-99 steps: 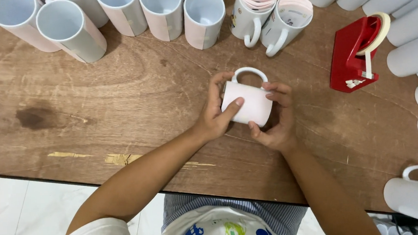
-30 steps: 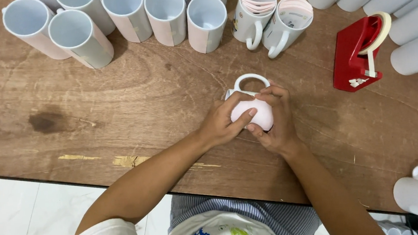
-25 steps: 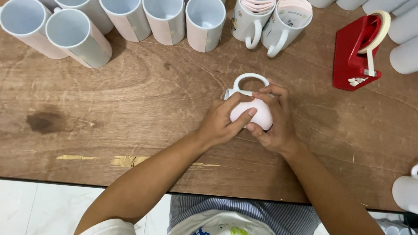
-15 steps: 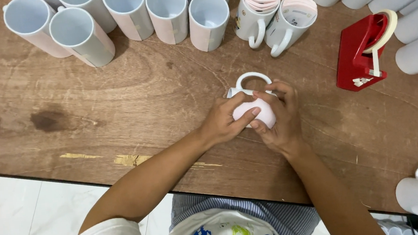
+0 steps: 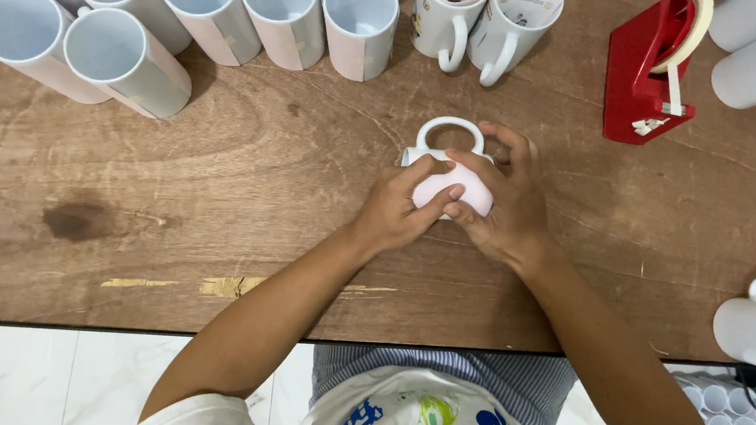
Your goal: The person applies a white paper label to the side of a white ceramic mug using a red tape dispenser. They smooth the label around the mug's surface and then place the mug with others on the table.
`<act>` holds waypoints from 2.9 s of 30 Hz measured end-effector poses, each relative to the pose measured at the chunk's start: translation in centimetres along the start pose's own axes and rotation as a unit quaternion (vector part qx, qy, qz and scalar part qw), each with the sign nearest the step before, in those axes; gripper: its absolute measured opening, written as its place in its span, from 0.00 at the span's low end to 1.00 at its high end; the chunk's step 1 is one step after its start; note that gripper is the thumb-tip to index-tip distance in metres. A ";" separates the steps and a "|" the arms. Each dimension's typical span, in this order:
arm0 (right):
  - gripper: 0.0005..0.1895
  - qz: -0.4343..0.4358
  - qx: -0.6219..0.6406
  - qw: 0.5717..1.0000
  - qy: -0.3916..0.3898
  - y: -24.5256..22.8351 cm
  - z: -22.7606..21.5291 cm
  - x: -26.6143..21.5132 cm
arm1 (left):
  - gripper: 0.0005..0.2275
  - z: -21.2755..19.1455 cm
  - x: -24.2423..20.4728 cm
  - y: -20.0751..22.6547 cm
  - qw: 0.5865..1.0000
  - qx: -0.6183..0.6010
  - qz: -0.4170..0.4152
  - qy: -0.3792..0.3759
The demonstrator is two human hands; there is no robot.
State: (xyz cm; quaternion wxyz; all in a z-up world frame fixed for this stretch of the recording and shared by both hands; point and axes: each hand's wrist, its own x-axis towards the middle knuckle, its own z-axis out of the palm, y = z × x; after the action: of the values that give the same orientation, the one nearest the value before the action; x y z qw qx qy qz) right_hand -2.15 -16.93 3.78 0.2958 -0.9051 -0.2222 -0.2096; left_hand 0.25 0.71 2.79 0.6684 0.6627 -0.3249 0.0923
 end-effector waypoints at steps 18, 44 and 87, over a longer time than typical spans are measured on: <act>0.31 0.013 -0.020 0.999 -0.020 -1.5 -1.1 0.3 | 0.10 0.4 -0.8 -1.3 1.000 0.015 0.017 -0.013; 0.28 0.012 0.089 0.995 -0.049 0.3 -0.9 0.5 | 0.13 0.5 -0.8 -0.2 0.998 0.043 -0.045 0.008; 0.53 -0.008 0.248 0.965 -0.083 3.7 -0.5 -1.0 | 0.23 -3.8 0.6 5.4 0.965 0.097 0.075 -0.232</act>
State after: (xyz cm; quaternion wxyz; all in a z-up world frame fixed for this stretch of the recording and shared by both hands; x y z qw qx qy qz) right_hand -1.17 -20.18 1.99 0.4896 -0.8161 -0.2978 -0.0750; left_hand -1.11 4.70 7.92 0.4986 0.7012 -0.5093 0.0170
